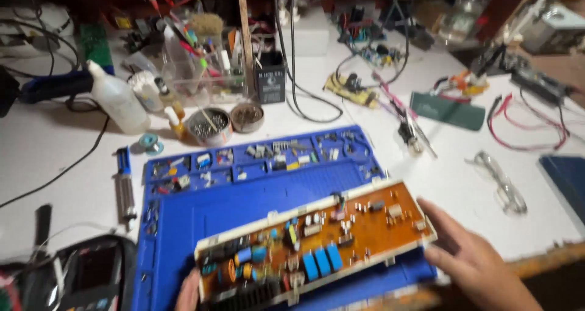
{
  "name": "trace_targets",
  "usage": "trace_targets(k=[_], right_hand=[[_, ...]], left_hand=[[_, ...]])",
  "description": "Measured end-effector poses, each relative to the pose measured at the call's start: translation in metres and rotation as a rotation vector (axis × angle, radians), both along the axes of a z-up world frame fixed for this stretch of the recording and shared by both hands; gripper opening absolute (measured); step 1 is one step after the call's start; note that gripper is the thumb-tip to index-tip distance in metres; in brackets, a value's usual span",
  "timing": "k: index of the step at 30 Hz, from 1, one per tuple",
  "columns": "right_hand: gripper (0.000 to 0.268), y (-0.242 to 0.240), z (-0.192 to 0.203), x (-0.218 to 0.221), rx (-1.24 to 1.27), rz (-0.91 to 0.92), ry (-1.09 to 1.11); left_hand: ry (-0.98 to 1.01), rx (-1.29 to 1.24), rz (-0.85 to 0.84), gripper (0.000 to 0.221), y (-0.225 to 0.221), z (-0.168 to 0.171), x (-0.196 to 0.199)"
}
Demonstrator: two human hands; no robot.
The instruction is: The person unscrews an electronic control board from its plastic frame and then uses a brush to clean the board and housing.
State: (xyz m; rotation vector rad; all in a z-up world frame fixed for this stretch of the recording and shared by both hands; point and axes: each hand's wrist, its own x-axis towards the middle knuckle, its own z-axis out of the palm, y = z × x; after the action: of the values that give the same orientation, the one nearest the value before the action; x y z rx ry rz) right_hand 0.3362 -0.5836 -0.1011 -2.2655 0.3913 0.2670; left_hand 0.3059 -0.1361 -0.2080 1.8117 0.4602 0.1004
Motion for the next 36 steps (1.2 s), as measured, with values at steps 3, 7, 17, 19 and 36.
trace_targets(k=[3,7,17,19,36], right_hand=[[0.106,0.001,-0.002,-0.007,-0.063,0.05,-0.102],[0.106,0.015,0.011,-0.008,0.06,-0.016,-0.085],[0.098,0.02,-0.003,0.015,0.001,0.003,-0.211],[0.09,0.027,0.011,0.02,0.089,-0.052,-0.312],[0.059,0.025,0.014,0.007,0.042,-0.113,-0.257]], left_hand=[[0.015,0.152,-0.025,0.114,0.01,0.015,-0.025],[-0.297,0.37,-0.313,0.117,0.048,0.016,-0.023],[0.057,0.666,-0.553,0.161,0.052,0.081,0.023],[0.153,0.611,-0.459,0.142,0.049,0.096,0.022],[0.433,0.818,-0.226,0.086,0.058,0.144,0.023]])
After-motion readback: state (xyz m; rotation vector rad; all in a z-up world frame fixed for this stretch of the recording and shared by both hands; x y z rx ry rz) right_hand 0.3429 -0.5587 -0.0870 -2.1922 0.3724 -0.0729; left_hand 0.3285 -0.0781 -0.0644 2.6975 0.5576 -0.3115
